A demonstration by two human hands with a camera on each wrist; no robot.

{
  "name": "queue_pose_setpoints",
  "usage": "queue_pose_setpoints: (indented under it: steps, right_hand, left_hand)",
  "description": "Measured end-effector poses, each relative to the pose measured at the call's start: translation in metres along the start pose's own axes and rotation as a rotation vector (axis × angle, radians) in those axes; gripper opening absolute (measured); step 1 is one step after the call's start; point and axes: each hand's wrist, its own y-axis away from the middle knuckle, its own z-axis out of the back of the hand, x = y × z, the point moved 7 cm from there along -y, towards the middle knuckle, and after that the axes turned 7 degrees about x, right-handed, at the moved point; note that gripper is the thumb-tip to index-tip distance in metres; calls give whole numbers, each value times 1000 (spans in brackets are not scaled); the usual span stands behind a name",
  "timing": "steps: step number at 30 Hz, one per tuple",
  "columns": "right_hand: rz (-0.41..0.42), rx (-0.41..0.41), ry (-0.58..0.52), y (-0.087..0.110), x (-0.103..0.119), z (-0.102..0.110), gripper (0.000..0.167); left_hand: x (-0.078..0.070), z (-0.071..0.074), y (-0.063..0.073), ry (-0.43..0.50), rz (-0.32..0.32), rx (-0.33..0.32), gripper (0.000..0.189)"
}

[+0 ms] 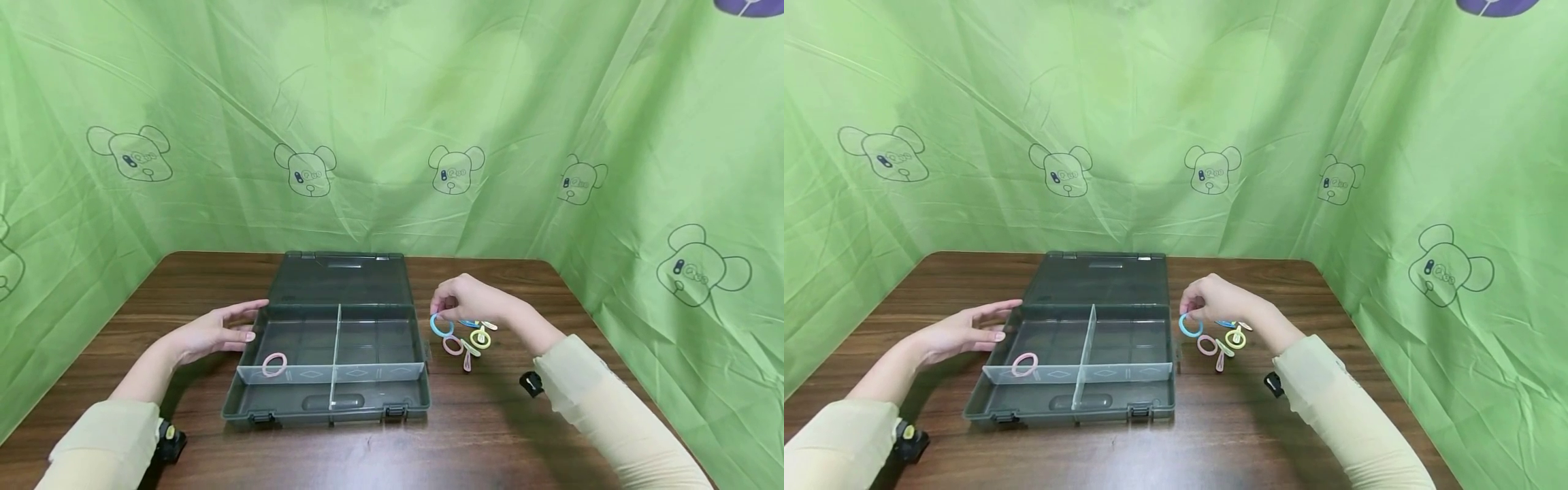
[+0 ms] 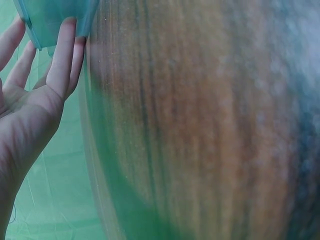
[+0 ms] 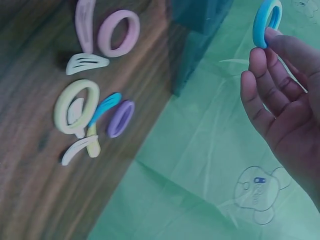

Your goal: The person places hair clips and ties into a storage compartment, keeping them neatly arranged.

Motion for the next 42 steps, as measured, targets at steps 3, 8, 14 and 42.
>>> queue_pose_setpoints:
  steps: [3,8,14,42]
  right_hand:
    - [29,-10,28,-3,10,6,5]
    - [73,-23,75,-10,24,15,5]
    - [94,-20,87,-21,40,23,6]
    - [169,-20,169,-89,105,35,4]
  left_hand:
    - [1,0,-1,-1,1,1,76]
    - [1,0,-1,1,-7,8,75]
    - [0,-1,-1,-4,-16,15,75]
    - [0,-1,-1,-14,-10,5,75]
